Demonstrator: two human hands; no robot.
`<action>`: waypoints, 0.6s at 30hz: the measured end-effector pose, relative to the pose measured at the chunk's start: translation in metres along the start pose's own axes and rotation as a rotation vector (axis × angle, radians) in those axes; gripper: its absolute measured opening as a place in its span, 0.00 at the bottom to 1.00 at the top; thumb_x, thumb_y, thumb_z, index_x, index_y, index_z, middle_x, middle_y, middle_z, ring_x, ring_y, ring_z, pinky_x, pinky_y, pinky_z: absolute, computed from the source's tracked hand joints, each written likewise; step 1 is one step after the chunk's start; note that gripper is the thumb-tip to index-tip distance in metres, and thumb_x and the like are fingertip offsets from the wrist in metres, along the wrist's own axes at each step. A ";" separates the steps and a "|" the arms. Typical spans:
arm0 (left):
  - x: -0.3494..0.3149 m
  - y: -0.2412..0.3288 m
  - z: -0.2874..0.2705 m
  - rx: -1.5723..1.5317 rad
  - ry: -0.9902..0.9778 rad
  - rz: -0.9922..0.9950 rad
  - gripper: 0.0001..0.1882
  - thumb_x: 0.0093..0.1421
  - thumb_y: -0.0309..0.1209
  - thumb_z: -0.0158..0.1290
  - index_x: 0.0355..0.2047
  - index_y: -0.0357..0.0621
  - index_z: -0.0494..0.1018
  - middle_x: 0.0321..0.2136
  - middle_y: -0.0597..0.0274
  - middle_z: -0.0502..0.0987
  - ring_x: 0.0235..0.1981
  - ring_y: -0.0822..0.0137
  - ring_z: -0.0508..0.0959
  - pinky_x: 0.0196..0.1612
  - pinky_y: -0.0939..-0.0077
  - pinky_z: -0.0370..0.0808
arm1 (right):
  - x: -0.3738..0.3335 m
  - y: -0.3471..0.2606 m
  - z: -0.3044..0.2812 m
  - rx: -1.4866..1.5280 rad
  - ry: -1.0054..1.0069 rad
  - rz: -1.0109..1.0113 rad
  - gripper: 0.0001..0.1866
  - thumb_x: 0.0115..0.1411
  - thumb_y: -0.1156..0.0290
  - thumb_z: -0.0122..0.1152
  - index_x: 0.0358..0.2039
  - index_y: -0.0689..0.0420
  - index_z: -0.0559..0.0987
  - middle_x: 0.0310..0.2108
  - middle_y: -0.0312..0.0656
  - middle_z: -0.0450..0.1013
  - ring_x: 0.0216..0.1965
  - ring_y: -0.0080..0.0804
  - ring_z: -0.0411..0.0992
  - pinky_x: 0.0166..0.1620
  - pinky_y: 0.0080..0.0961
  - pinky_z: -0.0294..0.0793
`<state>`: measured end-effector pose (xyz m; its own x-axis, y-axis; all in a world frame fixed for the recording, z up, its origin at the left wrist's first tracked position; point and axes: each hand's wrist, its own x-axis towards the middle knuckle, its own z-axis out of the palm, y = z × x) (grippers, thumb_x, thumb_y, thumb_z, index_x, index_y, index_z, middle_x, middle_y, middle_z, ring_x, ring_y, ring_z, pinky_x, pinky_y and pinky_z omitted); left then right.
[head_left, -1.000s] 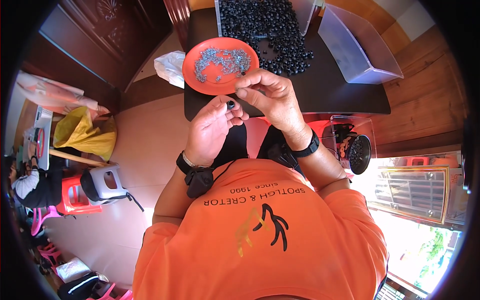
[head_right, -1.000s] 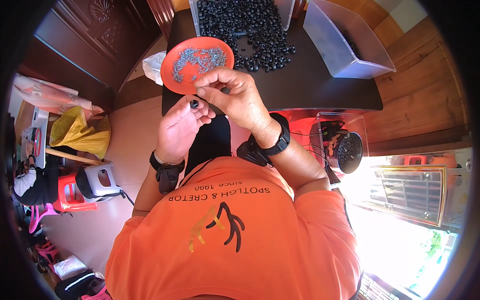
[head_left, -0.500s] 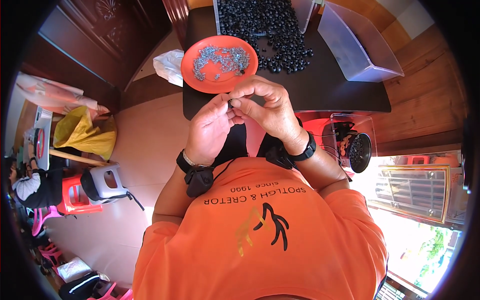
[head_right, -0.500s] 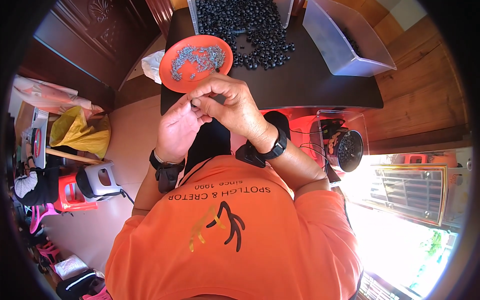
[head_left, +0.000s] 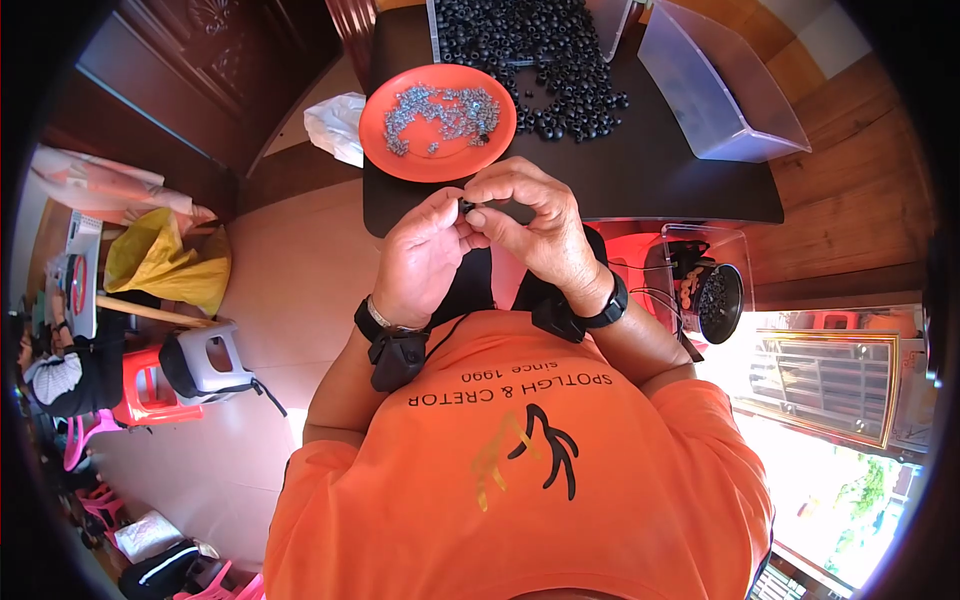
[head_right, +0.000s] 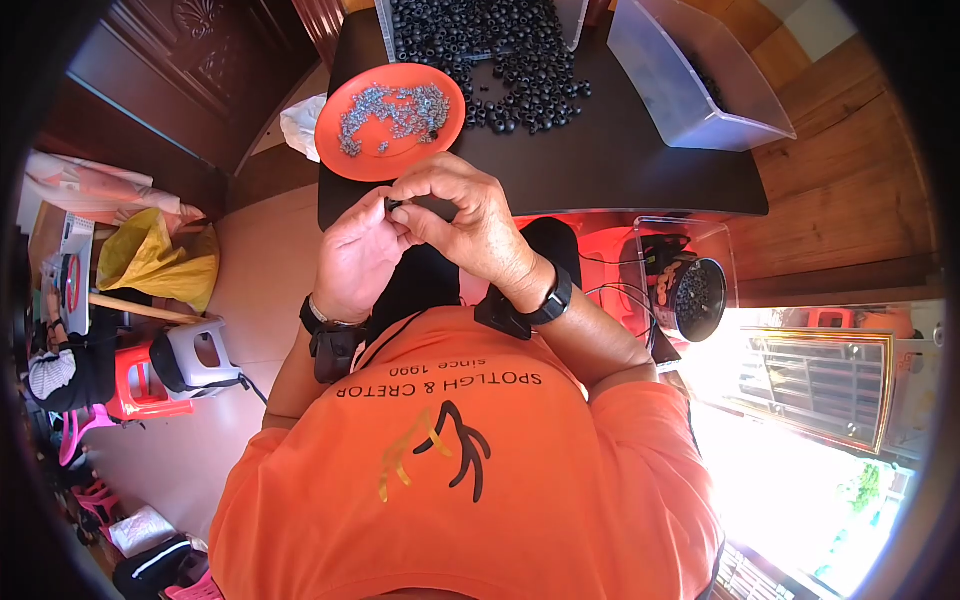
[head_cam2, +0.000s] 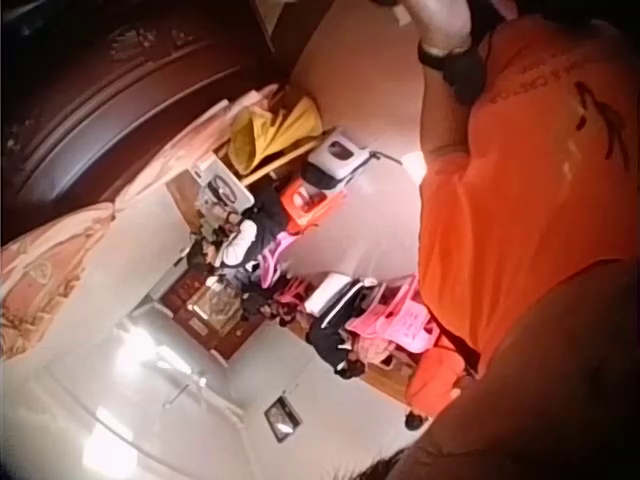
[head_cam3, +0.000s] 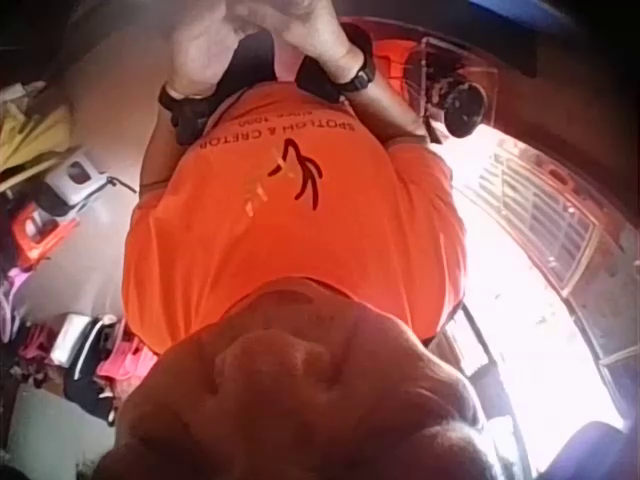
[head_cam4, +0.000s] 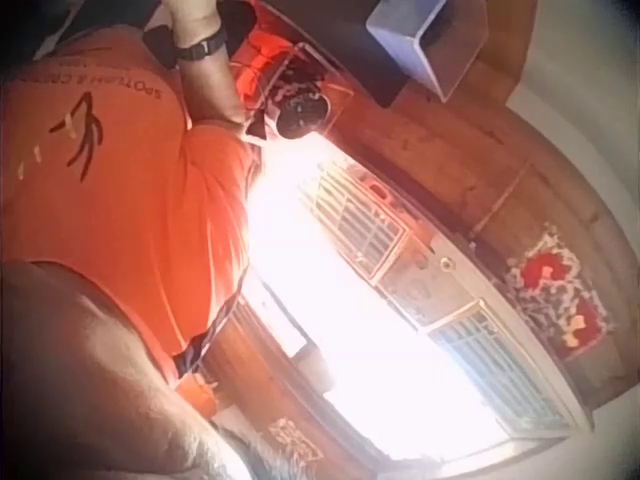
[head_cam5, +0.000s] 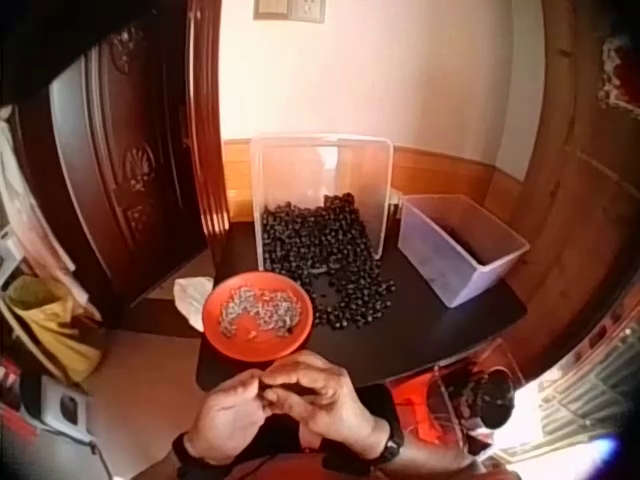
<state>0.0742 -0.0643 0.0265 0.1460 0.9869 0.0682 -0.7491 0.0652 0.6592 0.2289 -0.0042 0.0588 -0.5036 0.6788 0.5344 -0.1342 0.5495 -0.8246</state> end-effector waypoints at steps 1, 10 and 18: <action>0.000 0.000 0.001 -0.008 0.017 0.007 0.14 0.67 0.39 0.42 0.41 0.40 0.70 0.36 0.63 0.73 0.41 0.68 0.73 0.48 0.69 0.68 | 0.000 0.000 -0.001 -0.001 0.000 0.001 0.09 0.52 0.81 0.64 0.35 0.59 0.81 0.36 0.41 0.76 0.38 0.28 0.74 0.44 0.24 0.73; -0.008 0.010 -0.008 0.077 -0.006 0.044 0.14 0.66 0.39 0.42 0.38 0.41 0.69 0.34 0.61 0.72 0.42 0.63 0.74 0.46 0.70 0.67 | 0.060 0.013 -0.066 -0.485 0.000 0.096 0.08 0.56 0.73 0.62 0.37 0.60 0.81 0.31 0.37 0.77 0.32 0.23 0.73 0.38 0.20 0.72; -0.014 0.016 -0.021 0.048 0.012 0.054 0.13 0.67 0.38 0.41 0.36 0.42 0.68 0.35 0.61 0.72 0.42 0.62 0.74 0.46 0.70 0.68 | 0.106 0.068 -0.109 -0.793 -0.218 0.258 0.11 0.51 0.68 0.64 0.35 0.56 0.82 0.29 0.41 0.78 0.31 0.30 0.75 0.37 0.27 0.74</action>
<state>0.0470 -0.0745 0.0203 0.0986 0.9905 0.0961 -0.7237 0.0051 0.6901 0.2593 0.1585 0.0797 -0.5997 0.7652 0.2341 0.6014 0.6239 -0.4991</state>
